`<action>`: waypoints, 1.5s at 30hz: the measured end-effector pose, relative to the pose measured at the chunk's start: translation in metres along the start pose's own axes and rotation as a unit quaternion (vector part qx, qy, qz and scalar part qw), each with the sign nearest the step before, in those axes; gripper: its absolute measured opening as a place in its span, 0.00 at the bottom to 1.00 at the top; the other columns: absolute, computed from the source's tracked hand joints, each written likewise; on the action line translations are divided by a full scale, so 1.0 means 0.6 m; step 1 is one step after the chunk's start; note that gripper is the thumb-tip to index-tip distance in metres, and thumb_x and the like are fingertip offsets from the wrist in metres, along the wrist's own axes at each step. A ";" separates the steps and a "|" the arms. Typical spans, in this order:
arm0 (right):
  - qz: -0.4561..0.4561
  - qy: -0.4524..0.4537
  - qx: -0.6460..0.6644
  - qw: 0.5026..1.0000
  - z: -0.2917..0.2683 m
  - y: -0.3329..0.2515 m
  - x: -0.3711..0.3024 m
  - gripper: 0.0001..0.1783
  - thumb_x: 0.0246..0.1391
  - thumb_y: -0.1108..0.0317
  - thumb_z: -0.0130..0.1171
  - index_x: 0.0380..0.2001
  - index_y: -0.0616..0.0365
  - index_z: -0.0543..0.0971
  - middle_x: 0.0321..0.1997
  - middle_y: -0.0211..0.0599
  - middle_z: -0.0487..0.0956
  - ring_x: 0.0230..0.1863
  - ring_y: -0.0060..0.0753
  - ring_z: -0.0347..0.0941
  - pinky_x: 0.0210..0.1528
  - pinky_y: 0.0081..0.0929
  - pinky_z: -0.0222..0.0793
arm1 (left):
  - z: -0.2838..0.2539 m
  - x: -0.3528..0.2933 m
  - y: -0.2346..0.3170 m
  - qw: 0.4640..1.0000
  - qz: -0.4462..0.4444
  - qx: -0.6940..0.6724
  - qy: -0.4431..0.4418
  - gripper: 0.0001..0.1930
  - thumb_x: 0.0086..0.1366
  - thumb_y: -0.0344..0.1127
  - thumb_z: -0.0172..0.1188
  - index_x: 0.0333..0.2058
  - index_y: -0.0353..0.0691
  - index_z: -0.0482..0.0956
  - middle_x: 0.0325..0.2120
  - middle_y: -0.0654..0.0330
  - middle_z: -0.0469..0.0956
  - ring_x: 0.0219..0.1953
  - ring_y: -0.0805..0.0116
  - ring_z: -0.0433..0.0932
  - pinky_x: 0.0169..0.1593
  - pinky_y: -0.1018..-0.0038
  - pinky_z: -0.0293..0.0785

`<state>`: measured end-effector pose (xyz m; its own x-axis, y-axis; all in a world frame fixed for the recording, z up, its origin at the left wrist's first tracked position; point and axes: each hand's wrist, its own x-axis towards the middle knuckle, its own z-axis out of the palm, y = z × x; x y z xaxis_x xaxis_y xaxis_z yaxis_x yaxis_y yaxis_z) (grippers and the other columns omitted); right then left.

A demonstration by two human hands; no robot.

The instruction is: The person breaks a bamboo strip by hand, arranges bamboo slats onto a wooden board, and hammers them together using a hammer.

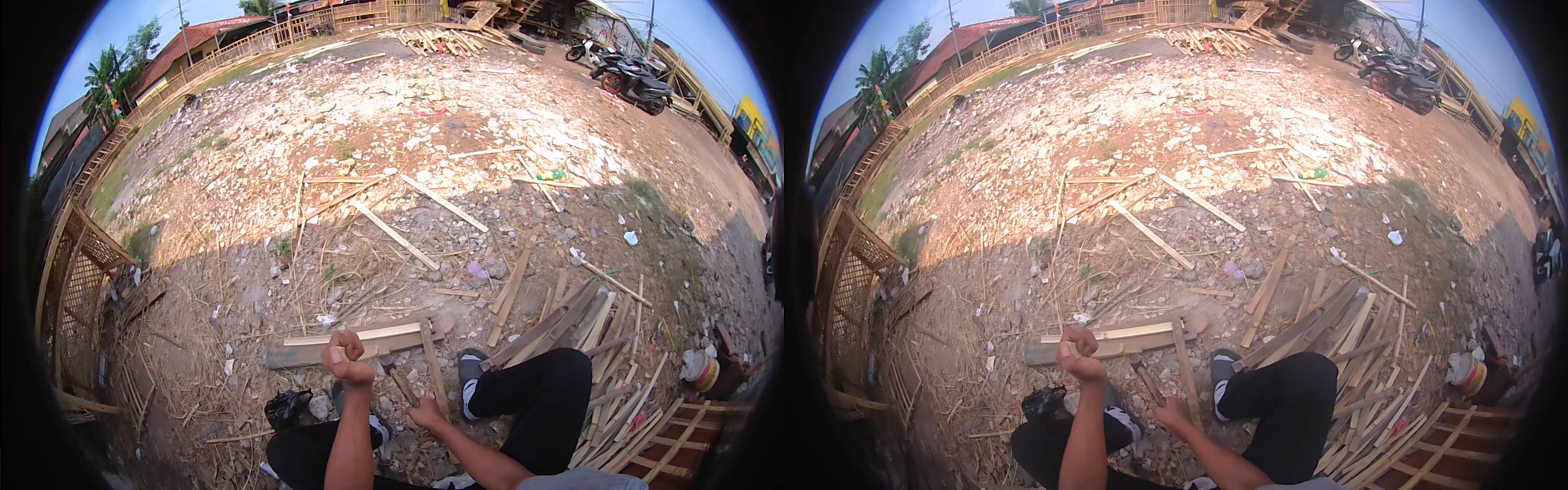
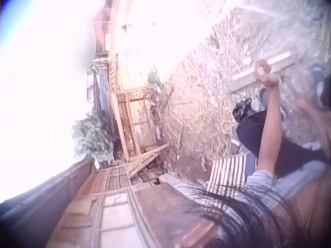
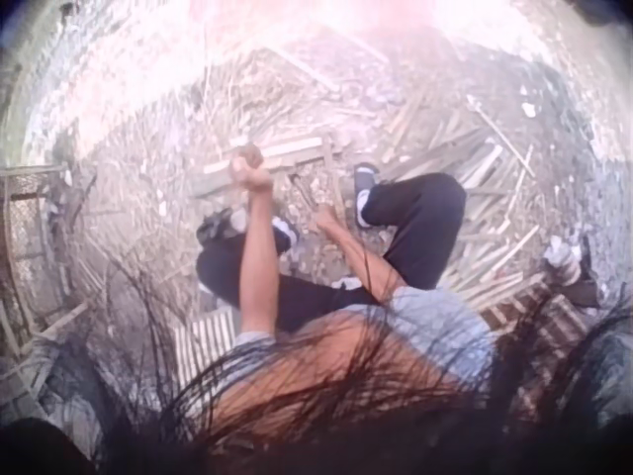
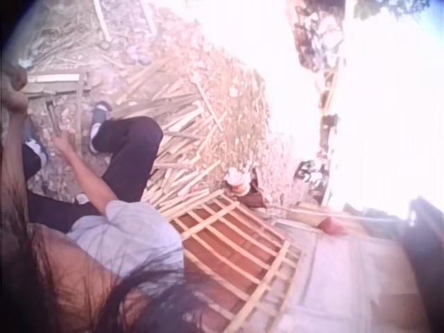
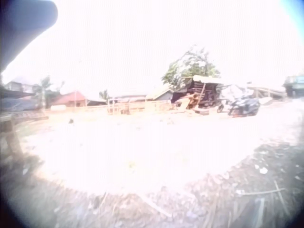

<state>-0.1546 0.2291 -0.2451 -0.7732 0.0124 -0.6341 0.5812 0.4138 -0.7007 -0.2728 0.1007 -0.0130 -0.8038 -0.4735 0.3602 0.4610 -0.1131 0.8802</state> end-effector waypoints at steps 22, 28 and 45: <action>-0.233 0.088 0.249 0.936 -0.035 -0.171 -0.070 0.15 0.52 0.59 0.64 0.23 0.60 0.75 0.17 0.29 0.72 0.20 0.22 0.67 0.24 0.29 0.63 | -0.008 0.011 0.007 0.999 -0.037 -0.030 0.025 0.25 0.59 0.59 0.40 0.17 0.43 0.51 0.13 0.69 0.49 0.16 0.80 0.46 0.21 0.79 0.39; 0.033 -0.003 -0.113 0.993 0.006 0.034 -0.035 0.29 0.43 0.46 0.63 0.38 0.63 0.81 0.32 0.53 0.81 0.38 0.52 0.79 0.42 0.43 0.71 | -0.012 0.008 -0.001 0.999 -0.025 -0.032 0.027 0.26 0.59 0.59 0.41 0.17 0.43 0.51 0.14 0.69 0.50 0.17 0.80 0.47 0.21 0.79 0.39; -0.227 0.078 0.258 0.936 -0.077 -0.261 -0.121 0.17 0.56 0.66 0.60 0.16 0.56 0.68 0.15 0.23 0.67 0.20 0.18 0.64 0.23 0.25 0.59 | -0.034 0.015 0.005 0.997 -0.032 -0.033 0.055 0.25 0.58 0.60 0.39 0.17 0.44 0.50 0.13 0.70 0.48 0.16 0.80 0.46 0.21 0.79 0.39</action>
<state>-0.2013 0.2055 -0.0746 -0.9742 0.0917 -0.2062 0.1986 -0.0857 -0.9763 -0.2709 0.0785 -0.0136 -0.7880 -0.5564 0.2636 0.4362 -0.2024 0.8768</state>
